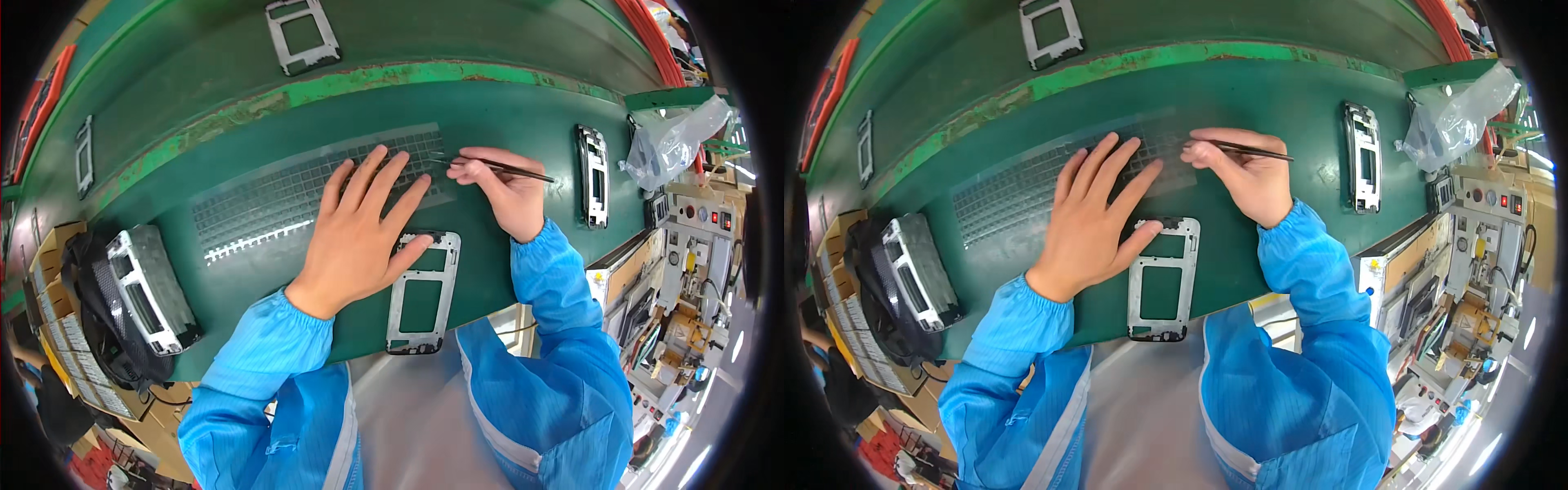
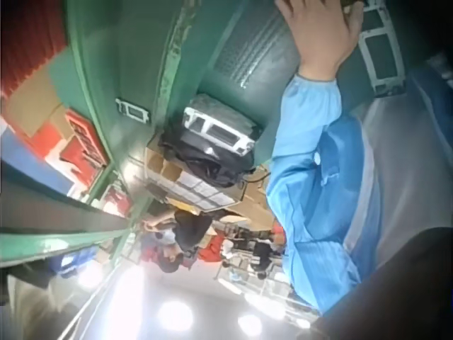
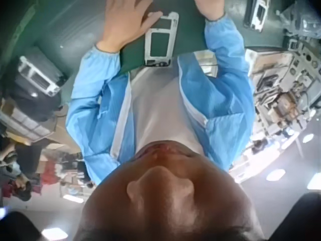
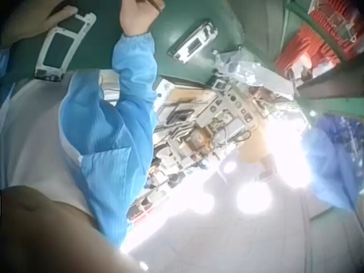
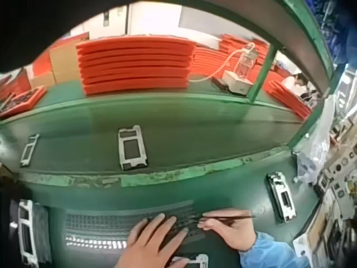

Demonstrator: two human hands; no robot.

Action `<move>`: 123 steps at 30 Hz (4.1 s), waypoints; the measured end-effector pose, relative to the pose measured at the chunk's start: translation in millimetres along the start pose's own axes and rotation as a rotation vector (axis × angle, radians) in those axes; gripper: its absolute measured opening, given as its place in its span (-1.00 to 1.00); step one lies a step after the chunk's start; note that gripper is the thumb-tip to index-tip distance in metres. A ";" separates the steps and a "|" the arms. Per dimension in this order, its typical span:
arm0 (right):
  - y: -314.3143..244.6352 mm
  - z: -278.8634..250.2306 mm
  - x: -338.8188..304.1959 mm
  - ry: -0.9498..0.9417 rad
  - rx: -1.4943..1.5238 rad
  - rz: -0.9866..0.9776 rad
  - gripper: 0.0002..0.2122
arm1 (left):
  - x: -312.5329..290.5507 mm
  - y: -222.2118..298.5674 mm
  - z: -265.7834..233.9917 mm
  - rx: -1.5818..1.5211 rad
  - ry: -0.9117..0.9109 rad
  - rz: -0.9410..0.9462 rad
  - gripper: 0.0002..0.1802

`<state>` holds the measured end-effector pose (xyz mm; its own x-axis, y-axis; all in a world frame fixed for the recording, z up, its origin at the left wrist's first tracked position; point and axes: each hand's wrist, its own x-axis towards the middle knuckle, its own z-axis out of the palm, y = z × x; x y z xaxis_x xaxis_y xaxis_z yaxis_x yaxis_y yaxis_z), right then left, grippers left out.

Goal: Assembling components of an electronic device on a production line.

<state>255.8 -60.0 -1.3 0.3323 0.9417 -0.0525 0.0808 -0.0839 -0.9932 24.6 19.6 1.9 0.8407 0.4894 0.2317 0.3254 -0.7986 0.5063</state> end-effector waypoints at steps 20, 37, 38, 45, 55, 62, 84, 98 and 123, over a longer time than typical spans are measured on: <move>3.7 3.5 9.6 0.069 -0.298 -0.148 -0.95 | 20.2 -1.0 2.2 0.093 -0.174 -0.068 -0.25; 4.2 2.5 10.2 0.043 -0.247 -0.107 -0.93 | 22.1 0.9 1.4 0.090 -0.160 -0.070 -0.28; 4.1 3.0 10.0 0.042 -0.247 -0.107 -0.93 | 21.9 0.8 1.5 0.093 -0.159 -0.068 -0.28; 1.5 6.7 8.6 0.067 -0.202 -0.067 -0.90 | 21.0 1.4 1.7 0.100 -0.150 -0.060 -0.29; -5.6 7.2 -28.3 0.233 0.092 0.072 -0.76 | 9.9 1.3 -3.6 0.075 -0.099 -0.014 -0.28; -12.1 31.1 -89.2 0.321 0.085 0.118 -0.77 | -23.7 0.7 -13.8 -0.118 -0.144 0.195 -0.36; -12.9 46.1 -83.9 0.255 0.033 0.150 -0.84 | -34.0 7.3 -4.9 -0.099 -0.046 0.147 -0.33; -13.5 47.3 -82.7 0.264 0.009 0.147 -0.85 | -34.3 6.7 -6.1 -0.085 -0.066 0.161 -0.34; -14.8 6.4 -128.9 0.674 -0.015 -0.069 -0.80 | -28.5 22.6 -5.2 0.062 -0.089 0.172 -0.29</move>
<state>205.8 -178.0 19.6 0.8391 0.5361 0.0921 0.1341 -0.0399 -0.9902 5.8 -10.6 11.1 0.9201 0.3134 0.2350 0.1974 -0.8891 0.4129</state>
